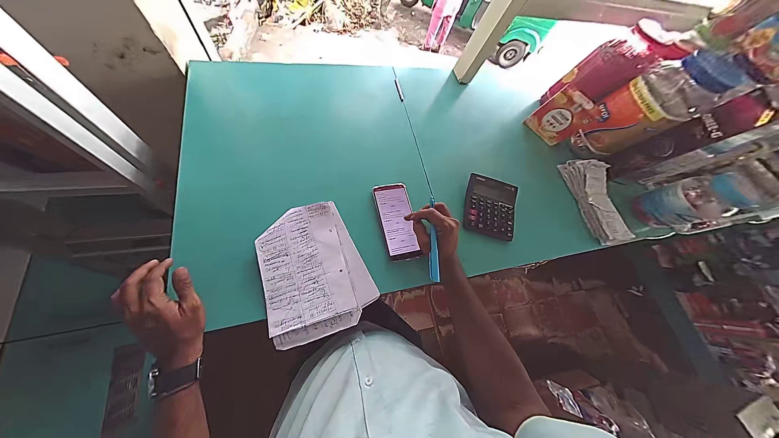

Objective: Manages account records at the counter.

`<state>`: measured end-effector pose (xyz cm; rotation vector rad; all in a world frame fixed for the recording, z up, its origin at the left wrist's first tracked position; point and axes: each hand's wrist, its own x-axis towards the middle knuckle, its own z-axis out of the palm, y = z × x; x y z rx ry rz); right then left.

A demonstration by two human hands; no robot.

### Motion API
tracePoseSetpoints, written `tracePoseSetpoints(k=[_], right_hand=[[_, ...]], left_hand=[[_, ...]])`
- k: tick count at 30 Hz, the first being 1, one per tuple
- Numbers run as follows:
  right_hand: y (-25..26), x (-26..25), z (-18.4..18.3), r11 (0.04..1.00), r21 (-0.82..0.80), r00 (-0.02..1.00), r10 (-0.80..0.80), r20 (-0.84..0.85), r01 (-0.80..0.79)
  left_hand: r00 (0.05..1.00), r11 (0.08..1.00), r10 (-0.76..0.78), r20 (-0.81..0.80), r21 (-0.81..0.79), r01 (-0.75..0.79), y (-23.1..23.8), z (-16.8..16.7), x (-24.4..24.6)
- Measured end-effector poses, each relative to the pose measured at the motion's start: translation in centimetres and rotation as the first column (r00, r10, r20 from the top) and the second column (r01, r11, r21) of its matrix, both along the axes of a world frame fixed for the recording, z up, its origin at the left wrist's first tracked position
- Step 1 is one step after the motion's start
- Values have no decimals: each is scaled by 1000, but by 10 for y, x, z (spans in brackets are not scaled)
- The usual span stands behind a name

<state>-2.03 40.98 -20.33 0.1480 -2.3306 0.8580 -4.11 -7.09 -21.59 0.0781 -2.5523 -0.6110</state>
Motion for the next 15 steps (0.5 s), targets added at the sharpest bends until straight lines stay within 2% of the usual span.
tracePoseSetpoints(k=[6, 15], right_hand=[[1, 0, -1, 998, -7, 998, 63, -2, -63], [0, -1, -1, 1000, 4, 999, 3, -38, -3]], left_hand=[[1000, 1000, -2, 0, 4, 2, 1, 0, 0], [1000, 1000, -9, 12, -11, 9, 2, 0, 0]])
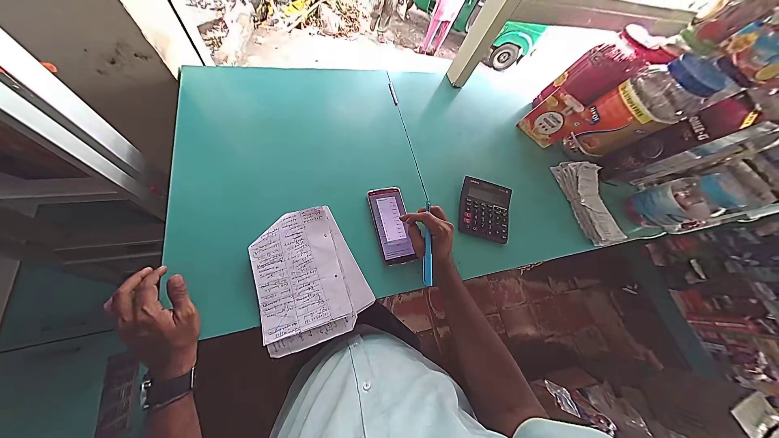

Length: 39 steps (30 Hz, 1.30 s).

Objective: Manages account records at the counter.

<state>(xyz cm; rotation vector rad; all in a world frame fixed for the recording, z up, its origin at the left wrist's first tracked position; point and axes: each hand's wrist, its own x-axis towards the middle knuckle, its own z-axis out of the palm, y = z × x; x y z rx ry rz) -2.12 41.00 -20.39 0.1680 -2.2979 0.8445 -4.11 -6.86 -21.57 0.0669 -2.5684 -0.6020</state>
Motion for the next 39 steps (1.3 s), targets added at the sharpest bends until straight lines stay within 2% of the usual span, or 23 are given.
tracePoseSetpoints(k=[10, 13, 15, 16, 18, 20, 23, 27, 31, 35, 36, 39], right_hand=[[0, -8, 1, 997, 16, 971, 67, 230, -73], [-1, -7, 2, 998, 6, 971, 62, 230, -65], [0, -5, 2, 996, -72, 986, 69, 154, -58], [2, -5, 0, 991, -124, 992, 64, 104, -51], [9, -4, -2, 976, -213, 999, 54, 5, -52], [14, -2, -3, 951, -289, 993, 86, -79, -106], [5, 3, 1, 924, -350, 985, 119, -123, -156], [-20, 13, 24, 909, -387, 985, 111, -132, -155], [-73, 24, 45, 833, -487, 964, 245, -104, -264], [-119, 34, 46, 654, -686, 897, 443, 4, -320], [-127, 32, 43, 638, -704, 886, 463, 27, -312], [-140, 25, 34, 699, -647, 857, 497, 135, -304]], left_hand=[[1000, 999, 14, 18, -30, -13, -2, -2, -1], [1000, 999, 18, 10, -30, -17, -1, 0, -1], [993, 993, -115, 3, -25, 115, 0, 6, 5], [965, 965, -262, 28, -22, 263, 4, 10, 10], [822, 825, -560, 101, -13, 564, 29, 11, 20], [725, 727, -668, 166, -60, 684, 63, 12, 34], [756, 749, -590, 283, -158, 644, 85, 12, 49], [841, 833, -448, 302, -200, 516, 105, 13, 41], [886, 886, -334, 322, -214, 412, 118, 11, 24], [866, 886, -374, 332, -147, 439, 113, 10, 12], [864, 885, -386, 324, -133, 446, 111, 9, 12], [869, 888, -374, 324, -143, 436, 111, 5, 12]])
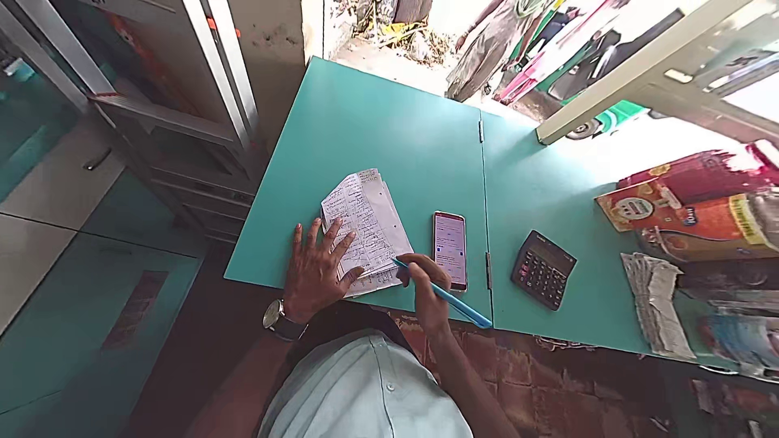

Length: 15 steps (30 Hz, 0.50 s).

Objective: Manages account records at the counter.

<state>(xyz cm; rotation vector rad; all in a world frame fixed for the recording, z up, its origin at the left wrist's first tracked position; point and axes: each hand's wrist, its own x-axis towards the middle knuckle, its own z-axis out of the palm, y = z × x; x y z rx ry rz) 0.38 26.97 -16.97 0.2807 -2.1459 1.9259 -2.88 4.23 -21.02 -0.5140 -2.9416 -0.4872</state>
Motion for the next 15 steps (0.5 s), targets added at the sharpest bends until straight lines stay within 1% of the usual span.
tracePoseSetpoints(k=[2, 5, 7, 12, 13, 15], right_hand=[[-6, -6, -6, 994, 106, 999, -21, 38, 17], [-6, -10, -22, 966, 247, 997, -80, 10, 75], [-6, -10, -26, 951, 295, 995, -92, -26, 96], [-8, -8, -29, 924, 371, 994, -70, -79, 94], [-9, -7, -29, 915, 383, 991, -101, -91, 128], [-12, -5, -28, 867, 415, 961, -248, -121, 276]], left_hand=[[1000, 1000, 13, -6, -8, -13, 0, -1, -2], [1000, 1000, 19, -18, -8, -20, 0, -2, -2], [1000, 1000, 20, -13, -9, -21, 0, -3, -2], [1000, 1000, 15, -9, -6, -16, 0, -3, -2], [1000, 1000, 16, -9, -5, -16, -1, -4, -2], [1000, 1000, 14, -12, -2, -14, -1, -5, -2]])
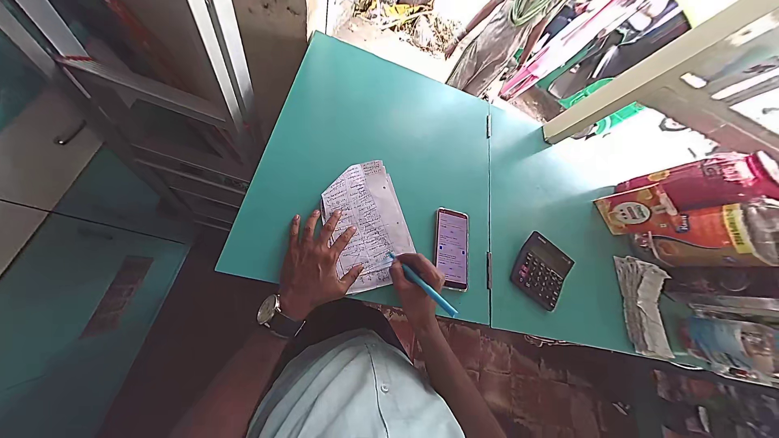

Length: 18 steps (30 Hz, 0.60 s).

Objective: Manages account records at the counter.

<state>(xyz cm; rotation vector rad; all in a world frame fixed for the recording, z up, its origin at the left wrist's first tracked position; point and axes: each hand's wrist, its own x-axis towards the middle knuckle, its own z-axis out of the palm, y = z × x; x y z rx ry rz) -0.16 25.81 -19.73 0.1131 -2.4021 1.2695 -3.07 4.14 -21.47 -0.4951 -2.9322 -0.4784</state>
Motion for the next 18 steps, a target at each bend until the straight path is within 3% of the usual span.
tracePoseSetpoints(k=[4, 7, 18], right_hand=[[2, 0, 1, 995, -37, 995, -96, -1, 96], [6, 1, 2, 986, -168, 1000, -11, -12, 8], [3, 9, -1, 953, -223, 978, 195, -72, -207]], left_hand=[[1000, 1000, 5, -12, 7, -5, 0, 0, 1], [1000, 1000, 5, -16, 12, -5, 1, 1, 1], [1000, 1000, 5, -13, 9, -5, 2, 0, 0]])
